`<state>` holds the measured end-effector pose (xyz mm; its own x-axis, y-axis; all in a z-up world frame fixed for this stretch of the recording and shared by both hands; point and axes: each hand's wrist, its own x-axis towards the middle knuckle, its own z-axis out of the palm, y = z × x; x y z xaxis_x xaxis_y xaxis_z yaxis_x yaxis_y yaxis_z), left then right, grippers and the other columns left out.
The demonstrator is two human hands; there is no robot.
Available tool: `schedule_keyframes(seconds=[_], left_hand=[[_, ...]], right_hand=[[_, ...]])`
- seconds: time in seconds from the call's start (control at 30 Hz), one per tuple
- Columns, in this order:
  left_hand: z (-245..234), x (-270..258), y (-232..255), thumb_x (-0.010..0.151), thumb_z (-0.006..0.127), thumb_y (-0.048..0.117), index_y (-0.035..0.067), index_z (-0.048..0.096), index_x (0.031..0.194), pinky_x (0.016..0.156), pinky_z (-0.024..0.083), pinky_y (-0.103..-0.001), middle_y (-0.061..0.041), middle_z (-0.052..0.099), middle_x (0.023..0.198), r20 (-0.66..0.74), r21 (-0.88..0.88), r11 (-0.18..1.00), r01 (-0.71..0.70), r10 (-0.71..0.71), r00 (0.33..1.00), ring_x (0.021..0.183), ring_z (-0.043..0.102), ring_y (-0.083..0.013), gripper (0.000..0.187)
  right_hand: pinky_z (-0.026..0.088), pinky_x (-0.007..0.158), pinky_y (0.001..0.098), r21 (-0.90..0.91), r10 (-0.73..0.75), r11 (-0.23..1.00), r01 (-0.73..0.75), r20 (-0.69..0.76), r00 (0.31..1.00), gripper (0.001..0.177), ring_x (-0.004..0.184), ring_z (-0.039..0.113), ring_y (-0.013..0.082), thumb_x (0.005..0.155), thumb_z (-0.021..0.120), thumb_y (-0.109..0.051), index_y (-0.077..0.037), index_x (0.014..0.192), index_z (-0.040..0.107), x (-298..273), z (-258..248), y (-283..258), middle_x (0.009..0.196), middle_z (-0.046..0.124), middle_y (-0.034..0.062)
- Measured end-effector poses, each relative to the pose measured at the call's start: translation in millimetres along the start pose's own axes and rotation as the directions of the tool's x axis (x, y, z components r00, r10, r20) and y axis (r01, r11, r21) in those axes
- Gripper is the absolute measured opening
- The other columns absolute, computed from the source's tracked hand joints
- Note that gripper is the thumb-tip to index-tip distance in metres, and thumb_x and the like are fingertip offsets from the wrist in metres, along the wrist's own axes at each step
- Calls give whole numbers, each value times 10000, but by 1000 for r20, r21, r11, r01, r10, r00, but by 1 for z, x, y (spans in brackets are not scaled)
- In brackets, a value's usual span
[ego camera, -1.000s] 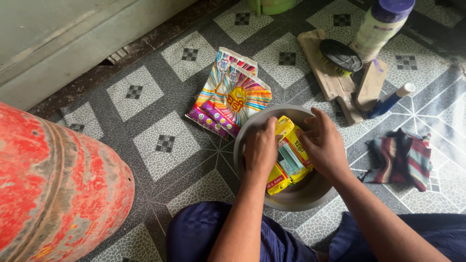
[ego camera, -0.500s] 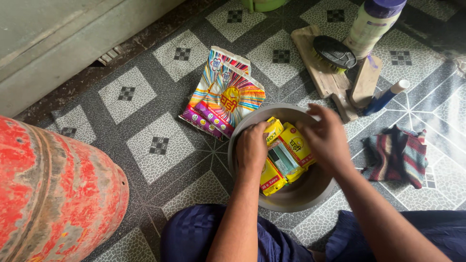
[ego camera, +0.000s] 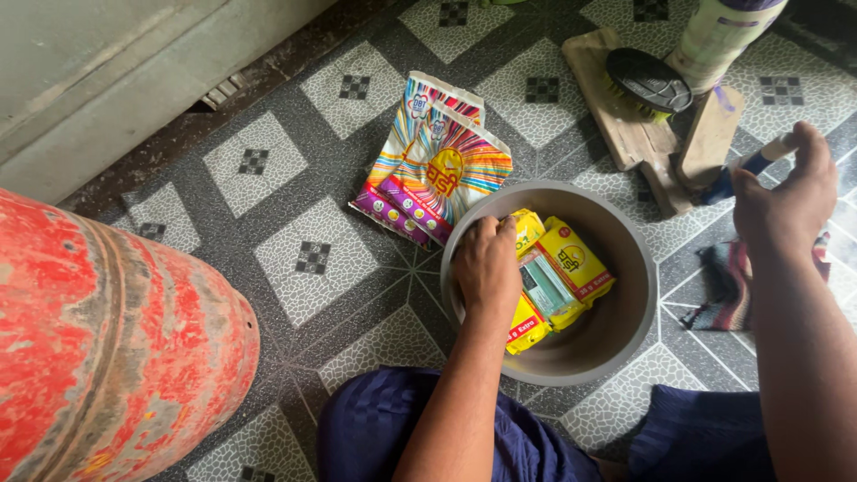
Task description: The person scrubs the inside and outside of a metal bowl with a cloth, then places several packaged items into the bowl. The person handles soap bars, a brush, and a plastic bottle, arranging them inside the bowl.
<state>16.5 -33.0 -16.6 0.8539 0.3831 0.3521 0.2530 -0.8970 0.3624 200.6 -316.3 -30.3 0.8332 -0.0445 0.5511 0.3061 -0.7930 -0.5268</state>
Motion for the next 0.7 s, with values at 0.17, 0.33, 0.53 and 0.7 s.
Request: schedule_keyframes(seconds=[0.17, 0.33, 0.53, 0.7], left_hand=[[-4, 5, -3, 925, 627, 109, 100, 740, 1148, 877, 535, -450, -114, 694, 1072, 133, -44, 997, 69, -63, 989, 1031, 666, -330, 250], [-17, 12, -4, 816, 749, 124, 78, 730, 1157, 873, 530, -442, -130, 716, 1092, 88, -172, 983, 65, -50, 995, 1020, 677, -339, 344], [-28, 15, 6, 850, 750, 130, 83, 730, 1180, 903, 535, -433, -128, 736, 1133, 92, -263, 964, 49, -26, 995, 1044, 695, -330, 334], [-20, 9, 14, 863, 732, 125, 66, 726, 1173, 897, 542, -422, -140, 740, 1146, 78, -393, 919, -5, 39, 996, 1056, 699, -332, 316]], right_hand=[[597, 863, 331, 131, 50, 990, -60, 78, 996, 335, 1069, 748, 226, 939, 800, 40, -48, 1189, 596, -3, 17, 34, 1147, 723, 120], [558, 796, 318, 309, 106, 938, -157, 175, 979, 291, 983, 710, 174, 1004, 664, 19, -49, 1273, 577, 11, 9, 31, 1116, 682, 94], [556, 771, 371, 327, -165, 945, 29, 398, 903, 244, 923, 689, 230, 1016, 747, -45, -7, 1228, 632, 28, -52, -28, 1045, 687, 167], [572, 684, 401, -46, 37, 999, 1, 830, 557, 371, 765, 727, 241, 862, 844, -210, -173, 1200, 694, 19, -98, -125, 883, 746, 93]])
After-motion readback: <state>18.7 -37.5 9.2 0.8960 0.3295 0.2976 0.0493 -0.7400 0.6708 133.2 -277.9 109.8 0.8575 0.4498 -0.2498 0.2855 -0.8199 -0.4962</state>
